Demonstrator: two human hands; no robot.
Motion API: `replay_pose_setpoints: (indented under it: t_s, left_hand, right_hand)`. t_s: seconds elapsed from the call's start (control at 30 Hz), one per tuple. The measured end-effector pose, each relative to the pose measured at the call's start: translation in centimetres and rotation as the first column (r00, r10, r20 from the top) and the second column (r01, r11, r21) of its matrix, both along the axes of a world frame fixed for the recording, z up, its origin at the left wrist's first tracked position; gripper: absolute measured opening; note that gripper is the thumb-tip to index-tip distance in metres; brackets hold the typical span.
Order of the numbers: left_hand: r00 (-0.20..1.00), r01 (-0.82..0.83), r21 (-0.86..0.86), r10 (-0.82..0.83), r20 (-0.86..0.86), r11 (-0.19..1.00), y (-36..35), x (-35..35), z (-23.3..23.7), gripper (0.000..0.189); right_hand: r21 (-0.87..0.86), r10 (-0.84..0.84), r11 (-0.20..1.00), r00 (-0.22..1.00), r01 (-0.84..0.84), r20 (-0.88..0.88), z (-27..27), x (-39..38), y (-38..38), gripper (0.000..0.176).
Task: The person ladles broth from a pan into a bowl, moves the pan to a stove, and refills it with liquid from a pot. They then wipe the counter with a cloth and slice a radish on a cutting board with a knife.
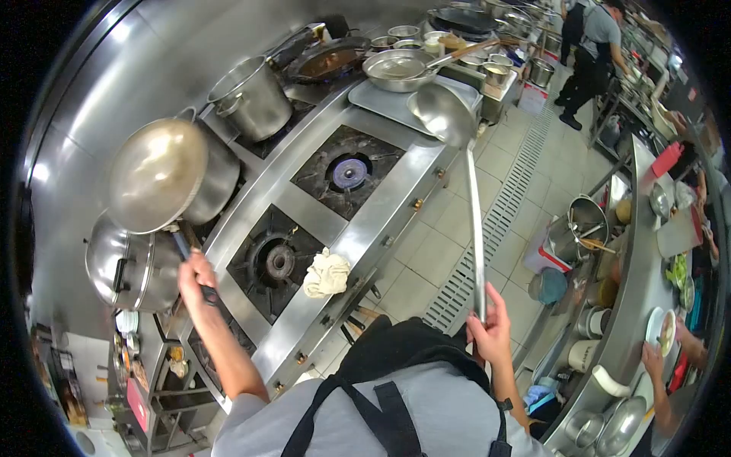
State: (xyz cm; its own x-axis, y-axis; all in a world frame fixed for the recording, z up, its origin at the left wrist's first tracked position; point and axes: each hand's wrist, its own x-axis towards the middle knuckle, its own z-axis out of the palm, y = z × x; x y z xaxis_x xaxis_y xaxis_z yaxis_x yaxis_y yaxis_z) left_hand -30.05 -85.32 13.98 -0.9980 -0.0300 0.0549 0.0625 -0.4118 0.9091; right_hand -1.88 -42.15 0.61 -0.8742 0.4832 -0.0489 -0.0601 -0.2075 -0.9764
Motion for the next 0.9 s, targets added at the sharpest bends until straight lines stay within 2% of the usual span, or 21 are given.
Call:
replay_pose_setpoints:
  t_s: [0.03,0.1,0.13,0.2,0.3,0.33,0.4,0.43,0.5,0.57,0.67,0.7,0.73,0.77,0.8,0.83,0.87,0.9]
  left_hand:
    - [1.0,0.016,0.054,-0.017,0.021,0.998,1.6,1.5,-1.1,0.012]
    - [0.984,0.154,0.152,-0.166,0.07,0.976,4.5,3.7,-3.1,0.016]
    - [0.965,0.215,0.216,-0.242,0.106,0.953,5.8,4.1,-4.3,0.016]
    - [0.91,0.326,0.324,-0.388,0.147,0.888,8.6,3.5,-7.5,0.015]
    - [0.824,0.419,0.416,-0.531,0.199,0.807,12.9,1.4,-12.3,0.011]
    - [0.802,0.433,0.439,-0.559,0.213,0.788,14.3,0.5,-13.6,0.009]
    - [0.746,0.464,0.499,-0.627,0.224,0.732,16.3,-1.3,-16.5,0.009]
    - [0.714,0.487,0.536,-0.668,0.212,0.69,17.3,-2.6,-18.0,0.009]
    - [0.668,0.508,0.56,-0.71,0.223,0.655,19.2,-4.8,-19.9,0.009]
    - [0.64,0.479,0.594,-0.72,0.268,0.647,20.7,-6.2,-20.5,0.01]
    - [0.604,0.543,0.584,-0.764,0.228,0.604,22.0,-7.9,-22.2,0.013]
    - [0.615,0.57,0.55,-0.761,0.208,0.611,22.4,-8.7,-23.2,0.017]
    - [0.707,0.542,0.43,-0.668,0.231,0.722,23.0,-8.1,-21.9,0.019]
    - [0.663,0.55,0.482,-0.708,0.244,0.682,23.1,-8.4,-22.5,0.018]
    - [0.741,0.485,0.385,-0.603,0.296,0.785,23.7,-8.3,-22.9,0.021]
    - [0.782,0.338,0.26,-0.423,0.458,0.905,24.4,-6.9,-20.6,0.023]
    - [0.768,0.368,0.311,-0.475,0.429,0.876,24.0,-8.3,-22.5,0.026]
    - [0.698,0.444,0.488,-0.632,0.337,0.751,23.5,-8.4,-22.2,0.027]
  right_hand:
    - [0.004,0.016,1.0,1.0,-0.016,-0.003,0.6,-1.4,-0.1,0.069]
    - [-0.101,0.217,0.968,0.969,-0.229,-0.115,2.0,-4.2,-1.0,0.069]
    - [-0.096,0.228,0.966,0.967,-0.239,-0.112,2.6,-5.4,-1.7,0.069]
    - [-0.346,0.391,0.819,0.887,-0.457,-0.246,4.0,-7.4,-3.1,0.068]
    - [-0.377,0.515,0.747,0.835,-0.548,-0.193,5.5,-10.4,-4.7,0.066]
    - [-0.366,0.514,0.751,0.835,-0.549,-0.197,5.7,-11.5,-5.0,0.066]
    - [-0.533,0.556,0.635,0.81,-0.559,-0.185,5.1,-13.3,-5.8,0.063]
    - [-0.529,0.544,0.645,0.817,-0.551,-0.188,4.7,-14.3,-6.3,0.063]
    - [-0.655,0.526,0.585,0.839,-0.478,-0.142,3.7,-16.3,-7.2,0.063]
    - [-0.657,0.491,0.611,0.862,-0.442,-0.123,3.1,-18.1,-7.7,0.063]
    - [-0.668,0.435,0.645,0.897,-0.372,-0.08,1.5,-20.8,-8.0,0.058]
    - [-0.669,0.401,0.661,0.914,-0.339,-0.067,1.1,-21.5,-7.7,0.054]
    - [-0.677,0.394,0.651,0.915,-0.343,-0.084,0.8,-22.2,-7.4,0.055]
    - [-0.686,0.371,0.647,0.923,-0.334,-0.099,0.7,-22.7,-7.1,0.057]
    - [-0.692,0.373,0.644,0.924,-0.325,-0.086,0.8,-22.6,-6.9,0.058]
    - [-0.695,0.37,0.646,0.926,-0.317,-0.079,0.8,-22.7,-6.6,0.06]
    - [-0.685,0.361,0.648,0.926,-0.333,-0.108,0.3,-22.6,-6.6,0.06]
    - [-0.674,0.364,0.646,0.921,-0.357,-0.139,-0.3,-22.2,-6.7,0.06]
